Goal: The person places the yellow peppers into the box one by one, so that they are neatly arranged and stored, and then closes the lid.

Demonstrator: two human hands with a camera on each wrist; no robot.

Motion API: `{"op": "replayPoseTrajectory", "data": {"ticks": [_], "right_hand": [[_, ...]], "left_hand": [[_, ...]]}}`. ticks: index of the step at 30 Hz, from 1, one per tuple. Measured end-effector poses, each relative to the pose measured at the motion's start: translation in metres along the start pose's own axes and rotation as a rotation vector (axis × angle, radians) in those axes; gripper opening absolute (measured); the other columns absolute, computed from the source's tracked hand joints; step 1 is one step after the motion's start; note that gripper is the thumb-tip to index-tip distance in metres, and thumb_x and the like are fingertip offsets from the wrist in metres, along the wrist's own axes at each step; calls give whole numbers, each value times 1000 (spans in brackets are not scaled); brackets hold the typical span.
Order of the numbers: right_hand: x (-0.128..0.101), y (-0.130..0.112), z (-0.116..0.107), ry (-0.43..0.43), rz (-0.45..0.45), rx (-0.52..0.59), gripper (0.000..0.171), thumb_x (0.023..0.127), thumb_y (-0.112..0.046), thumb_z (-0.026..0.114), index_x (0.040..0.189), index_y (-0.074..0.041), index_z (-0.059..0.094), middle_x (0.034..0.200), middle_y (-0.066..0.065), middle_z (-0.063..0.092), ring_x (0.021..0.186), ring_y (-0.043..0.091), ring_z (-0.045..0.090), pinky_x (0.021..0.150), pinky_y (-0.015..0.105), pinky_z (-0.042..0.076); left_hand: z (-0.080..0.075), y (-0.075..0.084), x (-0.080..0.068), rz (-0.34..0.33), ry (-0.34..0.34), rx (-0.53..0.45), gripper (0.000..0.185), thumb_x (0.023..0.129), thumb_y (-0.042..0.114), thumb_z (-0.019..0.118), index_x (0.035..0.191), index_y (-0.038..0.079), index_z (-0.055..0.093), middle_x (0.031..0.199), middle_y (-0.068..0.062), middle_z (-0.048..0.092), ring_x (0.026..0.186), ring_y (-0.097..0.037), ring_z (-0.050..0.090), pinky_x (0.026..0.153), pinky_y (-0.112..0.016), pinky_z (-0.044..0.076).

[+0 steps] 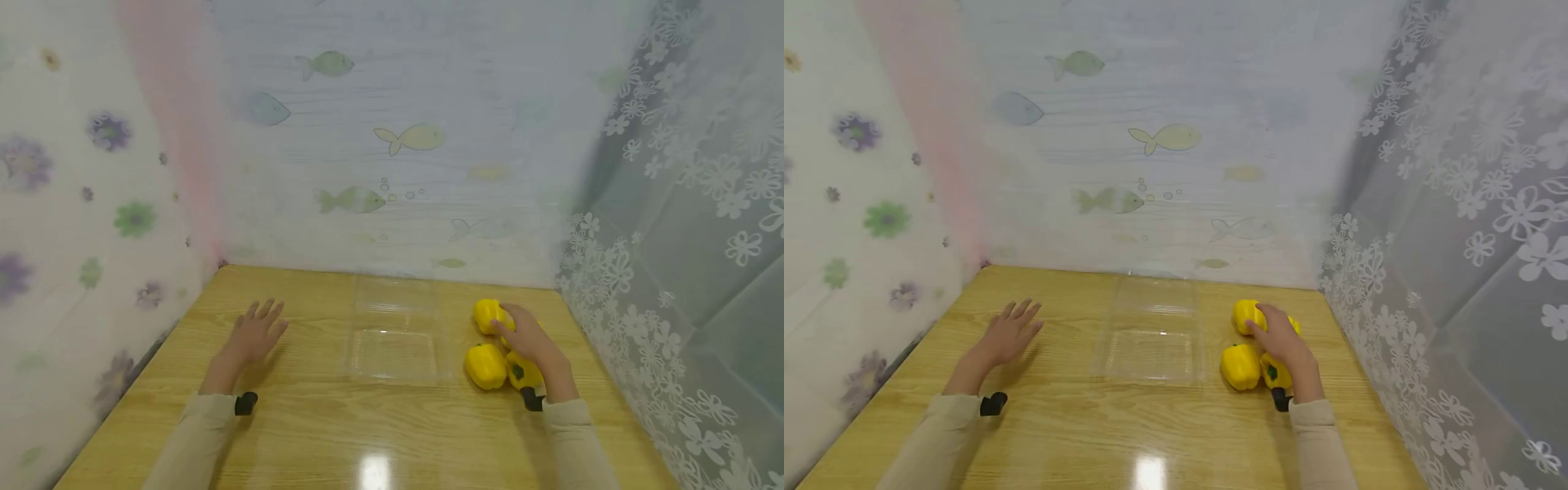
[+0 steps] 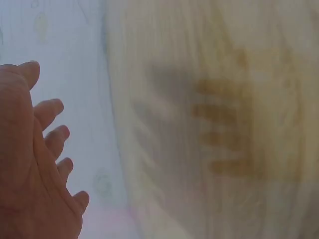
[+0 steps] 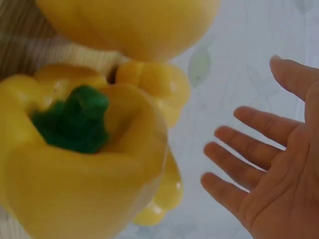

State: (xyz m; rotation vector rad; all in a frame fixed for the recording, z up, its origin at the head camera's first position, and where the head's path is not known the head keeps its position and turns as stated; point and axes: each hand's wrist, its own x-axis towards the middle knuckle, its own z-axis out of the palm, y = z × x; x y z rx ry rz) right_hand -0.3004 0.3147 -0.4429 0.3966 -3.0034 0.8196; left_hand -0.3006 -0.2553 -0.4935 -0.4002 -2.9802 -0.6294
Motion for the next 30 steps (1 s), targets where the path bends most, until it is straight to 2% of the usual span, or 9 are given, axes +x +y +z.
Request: {"op": "replayPoseTrajectory", "data": {"ticks": [2,5,8,11,14,17,21,25,30], "right_hand": [[-5,-4,0,-22,0,41,64,109,-36,48,152,10,35,156,35,34,142,54,30,113,67,30],[-13,-11,0,-74,4,76,65,107,-38,52,151,8,39,154,33,39,139,53,38,109,65,37],[-19,-15,1,-163,-6,97,71,103,-42,59,150,7,41,152,32,43,136,52,43,105,63,42],[-24,-19,5,-271,-38,88,77,96,-41,70,150,7,43,150,29,46,133,51,46,103,62,44],[-27,-19,10,-330,-72,46,84,86,-35,81,151,5,44,149,27,48,131,48,49,102,60,45],[-30,-18,15,-323,-104,28,88,80,-26,87,150,4,44,148,27,50,129,45,51,101,60,45],[-29,-14,22,-292,-132,74,87,81,-23,86,151,5,42,149,29,48,130,48,50,101,61,45],[-25,-8,31,-263,-107,148,90,85,-27,84,154,5,36,152,31,42,133,51,45,103,62,44],[-19,-1,44,-232,-68,255,95,89,-29,81,158,6,26,157,33,33,139,55,37,106,62,43]], "left_hand": [[7,1,-2,27,4,-71,63,112,41,34,156,-4,33,163,-33,19,146,-61,13,110,-79,14],[16,6,-5,66,0,-242,59,112,34,36,154,-8,35,164,-34,16,145,-60,17,111,-76,18],[24,15,-6,104,-2,-413,57,112,31,39,152,-9,38,164,-33,16,145,-57,22,111,-74,23],[33,26,-8,124,7,-510,54,112,31,41,149,-7,46,163,-29,25,143,-53,32,109,-70,32],[43,37,-8,149,30,-577,48,111,32,44,140,-4,58,160,-25,35,137,-48,44,103,-65,42],[51,48,-8,177,60,-650,39,109,29,49,120,-3,70,156,-24,43,129,-43,55,97,-59,49],[59,63,-7,205,99,-735,33,107,23,55,103,-4,73,152,-25,47,113,-40,65,89,-48,56],[65,72,-3,203,119,-798,31,105,21,59,113,-6,73,150,-26,49,103,-40,68,83,-43,58],[74,78,1,192,117,-884,34,100,14,66,124,-10,67,151,-27,48,99,-38,70,74,-41,59]]}}
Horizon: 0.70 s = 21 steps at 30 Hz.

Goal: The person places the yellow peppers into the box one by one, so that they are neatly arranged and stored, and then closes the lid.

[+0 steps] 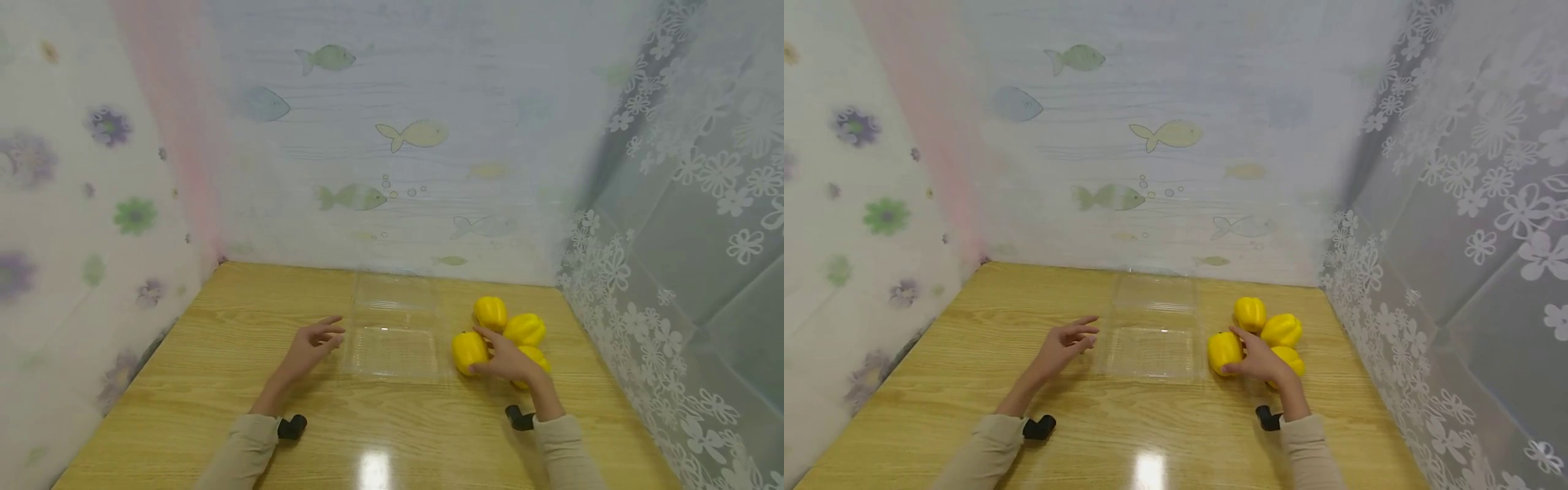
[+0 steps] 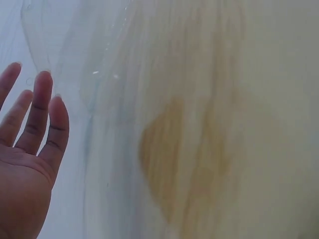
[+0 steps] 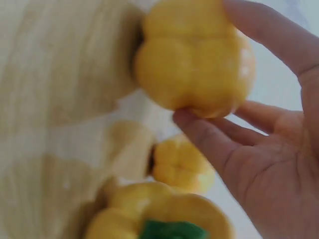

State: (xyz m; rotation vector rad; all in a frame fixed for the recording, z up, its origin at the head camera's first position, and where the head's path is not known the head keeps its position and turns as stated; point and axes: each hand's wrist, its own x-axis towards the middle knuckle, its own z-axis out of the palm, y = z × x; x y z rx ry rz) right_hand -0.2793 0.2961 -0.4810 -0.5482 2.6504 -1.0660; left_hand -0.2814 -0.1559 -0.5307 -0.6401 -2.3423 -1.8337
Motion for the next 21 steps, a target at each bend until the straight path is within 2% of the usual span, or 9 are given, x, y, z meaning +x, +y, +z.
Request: {"op": "replayPoseTrajectory", "data": {"ticks": [3,7,11,16,21], "right_hand": [[3,2,5,23,15,80,94,91,-28,79,159,5,22,160,32,29,141,54,35,107,61,42],[5,0,11,48,49,157,93,94,-29,75,161,2,19,162,30,26,144,52,32,110,61,39],[8,-1,15,68,65,201,92,97,-29,73,162,0,15,164,29,20,146,53,27,112,63,35],[11,-2,18,86,68,196,92,98,-30,70,162,1,11,166,28,15,146,52,27,114,61,35],[12,-5,20,102,92,139,95,97,-38,70,162,1,13,164,30,21,145,49,32,114,62,32]], "left_hand": [[6,-3,2,8,11,-53,35,98,8,69,125,-13,65,151,-30,46,95,-36,70,68,-37,60],[12,-6,4,9,21,-138,38,95,2,70,127,-17,61,151,-32,44,89,-39,70,63,-36,60],[15,-9,5,-8,31,-200,42,94,-1,71,129,-19,58,151,-34,43,86,-39,69,62,-36,60],[17,-8,6,-17,36,-247,45,93,-3,71,132,-20,55,152,-35,41,86,-32,70,64,-36,60],[19,-8,7,-5,24,-279,44,93,-8,68,132,-22,53,153,-36,39,86,-32,69,63,-30,59]]}}
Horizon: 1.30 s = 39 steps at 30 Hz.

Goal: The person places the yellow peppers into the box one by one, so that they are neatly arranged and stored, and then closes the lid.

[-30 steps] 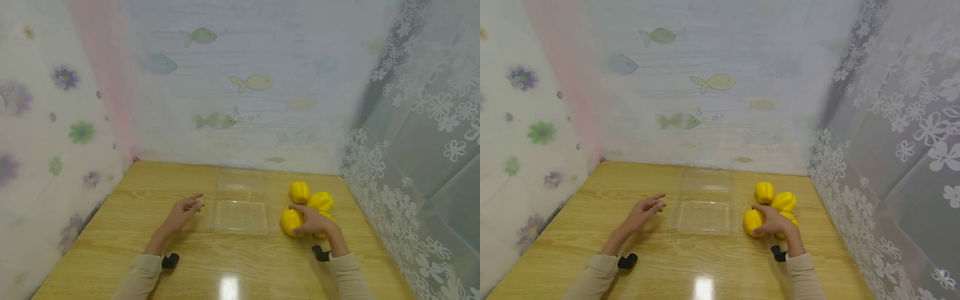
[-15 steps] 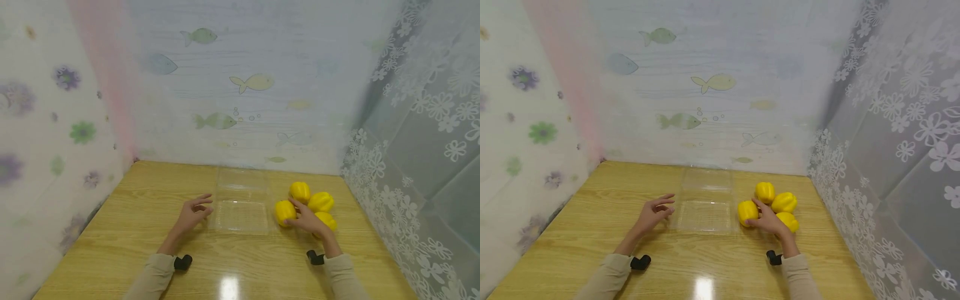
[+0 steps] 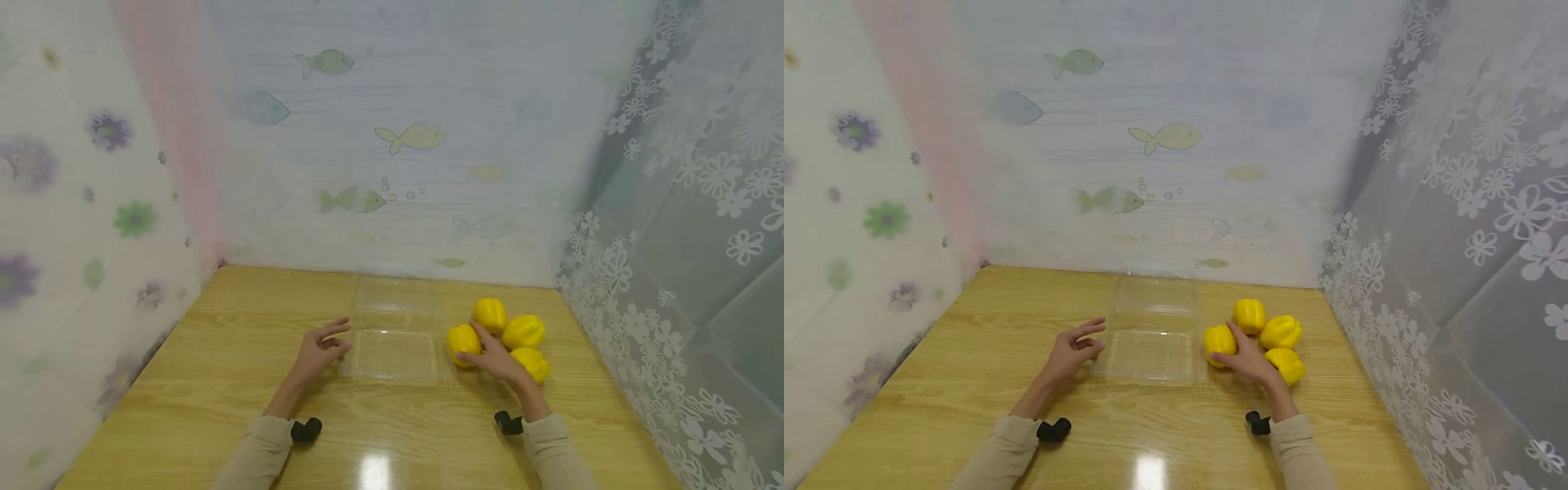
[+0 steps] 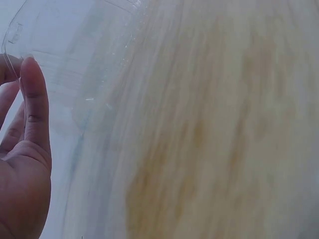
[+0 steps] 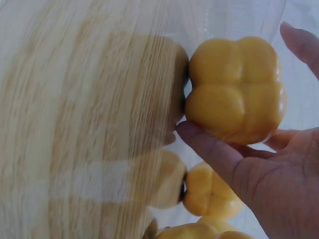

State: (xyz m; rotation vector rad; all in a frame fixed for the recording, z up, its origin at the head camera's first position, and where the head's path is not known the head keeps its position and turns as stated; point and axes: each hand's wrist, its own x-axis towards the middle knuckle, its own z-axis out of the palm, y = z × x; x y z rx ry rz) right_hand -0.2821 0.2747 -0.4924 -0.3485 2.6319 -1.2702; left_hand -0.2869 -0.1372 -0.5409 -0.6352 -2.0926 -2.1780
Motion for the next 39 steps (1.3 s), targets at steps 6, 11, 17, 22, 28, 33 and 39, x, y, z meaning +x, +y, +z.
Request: {"op": "replayPoseTrajectory", "data": {"ticks": [6,11,17,22,28,33,39], "right_hand": [[4,4,4,32,1,-35,96,95,-41,72,161,1,17,162,30,25,143,45,37,113,61,34],[5,6,6,53,13,-35,97,94,-40,74,161,2,18,161,31,28,142,46,39,113,62,34],[3,8,6,93,21,10,93,95,-35,74,159,6,21,159,31,31,142,47,38,113,61,35],[4,12,6,129,28,56,83,98,-29,71,159,4,25,159,29,32,138,47,43,109,57,42],[4,12,7,156,-2,84,75,101,-21,65,158,5,25,156,33,35,137,49,44,107,56,45],[7,10,8,176,0,109,77,100,-22,68,158,5,26,156,33,34,137,49,43,107,57,44],[14,12,10,196,39,104,85,96,-28,73,159,2,26,159,29,33,143,46,38,114,59,36]], "left_hand": [[3,-4,3,4,1,8,37,93,-9,66,126,-23,57,152,-36,40,80,-32,66,62,-27,57],[4,-7,2,6,10,16,34,93,-9,66,123,-23,59,151,-34,43,76,-28,66,61,-25,56],[7,-8,2,8,34,3,34,93,-8,67,122,-24,59,151,-33,43,75,-23,65,60,-23,56],[9,-10,2,27,51,-3,34,93,-9,67,121,-25,58,149,-36,43,73,-21,65,59,-23,55],[10,-11,2,27,75,-19,33,93,-9,67,121,-25,60,149,-37,42,71,-12,62,56,-22,54],[13,-11,3,15,104,-9,33,92,-9,67,121,-24,60,149,-35,44,69,-6,61,55,-20,52],[15,-10,4,-31,139,-8,36,92,-7,69,124,-22,60,149,-33,45,72,-5,60,57,-18,50]]}}
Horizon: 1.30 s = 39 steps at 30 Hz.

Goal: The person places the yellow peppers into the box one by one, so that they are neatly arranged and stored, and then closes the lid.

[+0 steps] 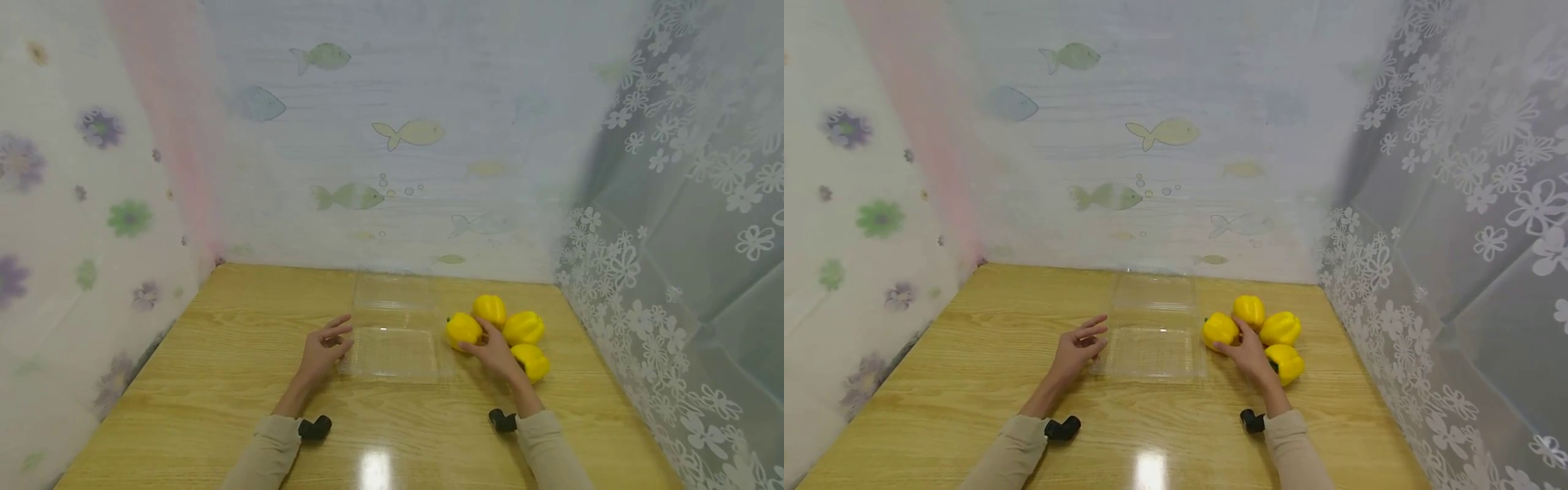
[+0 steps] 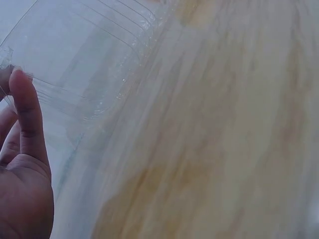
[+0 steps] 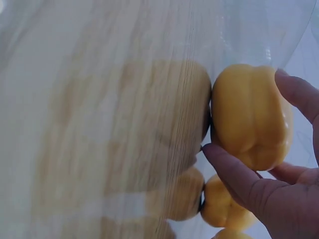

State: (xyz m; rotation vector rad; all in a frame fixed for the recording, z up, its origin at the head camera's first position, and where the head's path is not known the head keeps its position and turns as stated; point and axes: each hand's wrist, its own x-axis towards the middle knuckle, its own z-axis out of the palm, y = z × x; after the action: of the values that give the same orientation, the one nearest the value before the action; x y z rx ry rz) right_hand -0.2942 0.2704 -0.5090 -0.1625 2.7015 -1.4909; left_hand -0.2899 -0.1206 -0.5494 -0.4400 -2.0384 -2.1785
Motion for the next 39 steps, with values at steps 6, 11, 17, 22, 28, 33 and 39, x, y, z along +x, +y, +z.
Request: {"op": "replayPoseTrajectory", "data": {"ticks": [6,11,17,22,28,33,39], "right_hand": [[7,0,2,18,12,-22,84,95,-27,75,158,2,28,159,28,34,144,44,35,117,60,31],[11,-1,1,17,11,-51,81,96,-24,73,158,4,27,159,29,33,145,44,34,118,60,29],[11,-2,2,11,7,-38,79,98,-22,71,158,3,27,159,29,32,144,45,35,116,60,31],[11,0,4,29,4,-29,78,97,-21,71,158,2,28,159,28,33,144,44,36,116,59,32],[10,0,5,47,10,-6,80,95,-22,74,158,1,30,158,26,37,143,42,38,117,58,32],[10,1,5,53,12,3,80,95,-22,75,157,1,31,157,26,37,143,41,39,117,57,32],[10,-1,5,48,38,7,81,95,-26,75,157,1,30,157,27,37,142,42,39,116,58,32]], "left_hand": [[1,-1,0,-44,19,-54,40,92,-5,71,127,-20,59,152,-31,44,73,-5,57,56,-18,48],[1,-1,0,-51,29,-97,42,92,-5,71,128,-22,57,153,-30,43,75,-4,57,56,-17,48],[2,-3,-1,-55,37,-108,43,92,-4,72,128,-22,57,154,-29,43,75,-4,57,56,-16,48],[2,-5,-3,-71,39,-125,46,92,-2,72,130,-22,56,155,-25,43,75,-3,57,56,-17,48],[3,-8,-5,-72,38,-163,45,92,-3,71,132,-20,56,156,-19,45,77,-3,58,56,-17,48],[1,-12,-6,-66,27,-177,45,93,-3,70,134,-18,55,157,-16,45,78,-3,59,58,-16,49],[1,-14,-6,-43,20,-196,48,94,-4,69,135,-19,53,157,-19,43,75,-3,59,58,-16,49]]}}
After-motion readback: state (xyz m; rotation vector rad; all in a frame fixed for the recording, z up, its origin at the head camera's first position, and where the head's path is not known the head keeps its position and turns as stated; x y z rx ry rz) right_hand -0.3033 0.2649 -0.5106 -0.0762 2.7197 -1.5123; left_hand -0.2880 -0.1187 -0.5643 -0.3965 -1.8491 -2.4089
